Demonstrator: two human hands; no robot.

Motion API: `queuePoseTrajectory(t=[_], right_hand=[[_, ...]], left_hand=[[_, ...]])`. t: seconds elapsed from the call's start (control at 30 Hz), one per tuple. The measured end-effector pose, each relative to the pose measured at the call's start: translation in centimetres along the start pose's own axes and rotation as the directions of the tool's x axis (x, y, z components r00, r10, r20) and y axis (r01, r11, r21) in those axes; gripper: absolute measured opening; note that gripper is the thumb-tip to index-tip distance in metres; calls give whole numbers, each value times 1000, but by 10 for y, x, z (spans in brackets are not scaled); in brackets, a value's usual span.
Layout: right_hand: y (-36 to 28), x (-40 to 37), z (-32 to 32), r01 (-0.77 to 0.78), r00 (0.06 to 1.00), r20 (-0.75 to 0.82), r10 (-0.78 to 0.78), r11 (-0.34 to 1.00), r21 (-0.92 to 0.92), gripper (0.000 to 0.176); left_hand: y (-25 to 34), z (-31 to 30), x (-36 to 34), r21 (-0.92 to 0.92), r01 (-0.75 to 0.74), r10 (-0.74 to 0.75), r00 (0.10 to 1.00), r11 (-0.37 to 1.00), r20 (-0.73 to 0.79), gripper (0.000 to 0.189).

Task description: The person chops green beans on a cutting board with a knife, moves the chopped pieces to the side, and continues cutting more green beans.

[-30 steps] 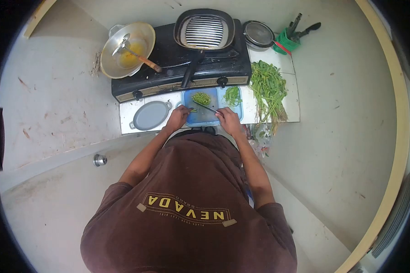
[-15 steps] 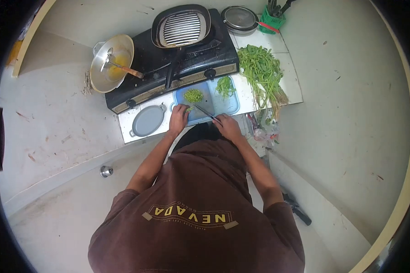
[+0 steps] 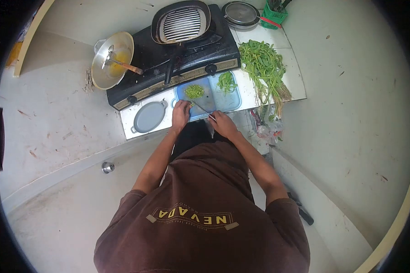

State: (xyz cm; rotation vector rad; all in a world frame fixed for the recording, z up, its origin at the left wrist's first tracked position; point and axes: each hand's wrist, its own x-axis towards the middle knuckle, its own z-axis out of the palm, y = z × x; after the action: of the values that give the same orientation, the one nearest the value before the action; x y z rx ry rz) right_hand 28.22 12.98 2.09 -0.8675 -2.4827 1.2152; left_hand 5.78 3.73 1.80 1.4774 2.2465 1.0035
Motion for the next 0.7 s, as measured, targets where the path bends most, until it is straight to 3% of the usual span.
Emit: queuePoseTrajectory(t=[0.13,0.23,0.43,0.7], right_hand=[[6,4,-1,-77,983,161,88,994,-76,33],[-9,7,-10,-139,935,279,218,951,-277,36],[-23,21,-4,-153,931,259,258,919,-364,40],[-21,23,19,-64,974,175,141,919,-389,39]], left_hand=[[2,6,-3,-28,46,-47,998,999,-45,11],[3,6,-6,-16,43,-44,998,999,-53,12],[4,3,-4,3,22,-22,999,1000,-39,13],[2,2,-4,1,10,-10,999,1000,-40,13]])
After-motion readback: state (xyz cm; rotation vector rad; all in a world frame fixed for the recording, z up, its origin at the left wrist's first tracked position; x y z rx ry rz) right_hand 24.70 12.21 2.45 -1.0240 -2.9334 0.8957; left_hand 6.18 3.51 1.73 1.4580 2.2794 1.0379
